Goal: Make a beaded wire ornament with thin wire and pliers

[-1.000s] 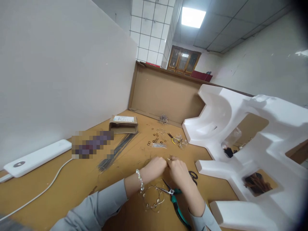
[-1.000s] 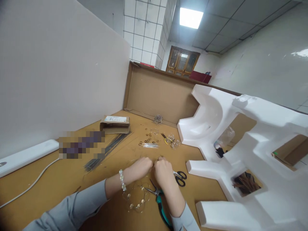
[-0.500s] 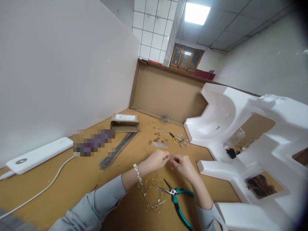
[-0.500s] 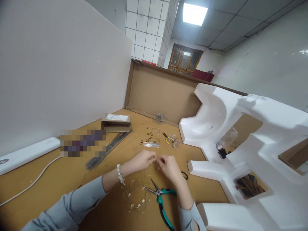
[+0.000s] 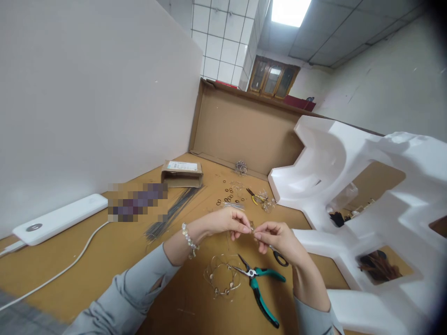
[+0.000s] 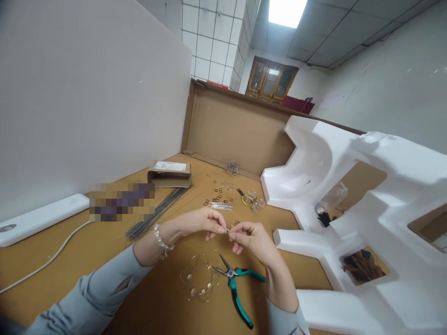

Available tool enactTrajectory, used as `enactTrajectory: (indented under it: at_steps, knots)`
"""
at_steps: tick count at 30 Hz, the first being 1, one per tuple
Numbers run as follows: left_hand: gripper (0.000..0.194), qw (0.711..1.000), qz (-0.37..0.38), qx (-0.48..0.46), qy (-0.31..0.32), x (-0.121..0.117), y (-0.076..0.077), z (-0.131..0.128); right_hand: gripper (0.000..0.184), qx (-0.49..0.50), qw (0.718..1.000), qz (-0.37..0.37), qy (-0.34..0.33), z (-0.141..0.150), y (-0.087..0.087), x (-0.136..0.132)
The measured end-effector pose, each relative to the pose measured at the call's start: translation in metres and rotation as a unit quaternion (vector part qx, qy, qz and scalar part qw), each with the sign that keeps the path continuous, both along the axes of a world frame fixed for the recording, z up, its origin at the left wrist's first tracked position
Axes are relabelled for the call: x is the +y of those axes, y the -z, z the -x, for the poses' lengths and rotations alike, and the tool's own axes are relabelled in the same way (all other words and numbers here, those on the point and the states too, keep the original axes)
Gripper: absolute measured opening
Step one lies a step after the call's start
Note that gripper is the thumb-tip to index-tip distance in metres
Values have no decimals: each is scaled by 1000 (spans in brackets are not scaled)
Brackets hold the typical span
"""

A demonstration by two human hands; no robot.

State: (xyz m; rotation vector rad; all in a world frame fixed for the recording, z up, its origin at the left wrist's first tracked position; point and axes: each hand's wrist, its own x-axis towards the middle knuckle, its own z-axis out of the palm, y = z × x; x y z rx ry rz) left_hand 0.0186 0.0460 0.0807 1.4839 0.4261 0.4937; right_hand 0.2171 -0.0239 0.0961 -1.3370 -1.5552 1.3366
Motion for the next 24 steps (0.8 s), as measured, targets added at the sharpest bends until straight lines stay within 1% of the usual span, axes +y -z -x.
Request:
enactTrajectory:
  at_steps: [4, 9, 14, 19, 22, 24]
  knots:
    - [26, 1000, 2, -1, 28, 0, 0, 1, 32, -9, 1000, -8, 4, 3, -3, 0]
    - [31, 1000, 7, -19, 6, -1, 1, -2, 31, -1, 998, -53, 38, 5, -3, 1]
    - [33, 999, 18, -33, 3, -3, -3, -2, 29, 24, 996, -65, 59, 6, -3, 2]
    - [28, 998, 19, -45, -30, -6, -6, -2, 28, 36, 994, -70, 81, 9, -3, 1]
    - [27, 998, -4, -43, -55, -8, -7, -4, 31, 39, 991, -94, 92, 11, -3, -2]
    - [27, 997, -25, -31, -67, -9, -8, -4, 33, 29, 986, -115, 121, 9, -5, -3]
